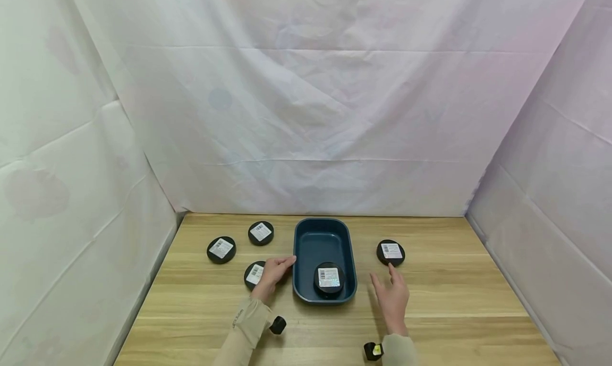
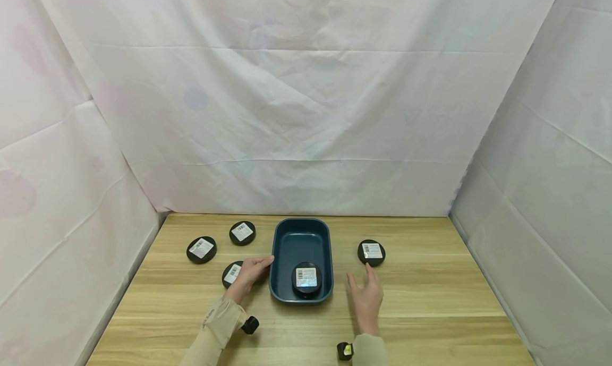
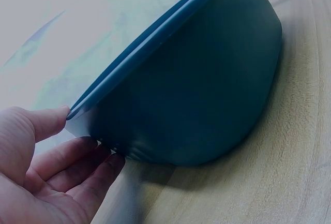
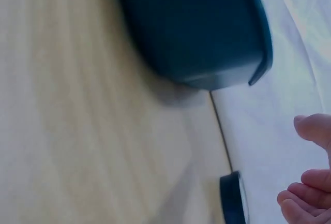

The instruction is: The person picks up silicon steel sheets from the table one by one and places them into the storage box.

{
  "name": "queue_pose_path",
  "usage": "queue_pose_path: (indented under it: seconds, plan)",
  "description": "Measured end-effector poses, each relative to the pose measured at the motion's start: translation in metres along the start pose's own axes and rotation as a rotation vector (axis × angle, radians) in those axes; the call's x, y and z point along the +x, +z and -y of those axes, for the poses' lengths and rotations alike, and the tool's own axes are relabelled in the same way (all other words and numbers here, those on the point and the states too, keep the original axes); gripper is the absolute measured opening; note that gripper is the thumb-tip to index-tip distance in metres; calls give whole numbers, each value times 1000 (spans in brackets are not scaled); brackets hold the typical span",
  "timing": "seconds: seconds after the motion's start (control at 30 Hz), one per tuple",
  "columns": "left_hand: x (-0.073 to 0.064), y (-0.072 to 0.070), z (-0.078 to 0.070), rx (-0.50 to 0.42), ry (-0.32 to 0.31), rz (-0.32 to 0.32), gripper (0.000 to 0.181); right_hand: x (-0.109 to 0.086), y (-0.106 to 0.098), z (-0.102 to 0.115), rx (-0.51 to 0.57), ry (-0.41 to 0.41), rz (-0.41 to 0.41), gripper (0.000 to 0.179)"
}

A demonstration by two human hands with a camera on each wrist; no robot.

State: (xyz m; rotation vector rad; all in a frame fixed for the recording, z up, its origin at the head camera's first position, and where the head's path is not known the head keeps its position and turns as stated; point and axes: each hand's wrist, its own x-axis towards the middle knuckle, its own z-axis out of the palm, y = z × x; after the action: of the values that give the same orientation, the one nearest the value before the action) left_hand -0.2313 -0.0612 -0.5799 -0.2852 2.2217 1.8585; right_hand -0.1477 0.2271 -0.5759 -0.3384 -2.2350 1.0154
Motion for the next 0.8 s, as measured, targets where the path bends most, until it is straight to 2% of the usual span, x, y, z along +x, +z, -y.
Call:
queue_pose_path:
  seconds: [0.23,0.37,0.57,0.8]
  plan:
    - [0,0,1,-10,5,3,34,-5,-2,-15,-44,3,-25,64]
    - [0,1,0,-3,0,4,35,-4,-2,-18,-37,57,3,72]
    - [0,1,0,-1,-2,-2,33,6,-1,-22,-3,185,73,81]
    - [-2,1,-1,-1,8,-8,34,23,6,-35,36,215,100,88]
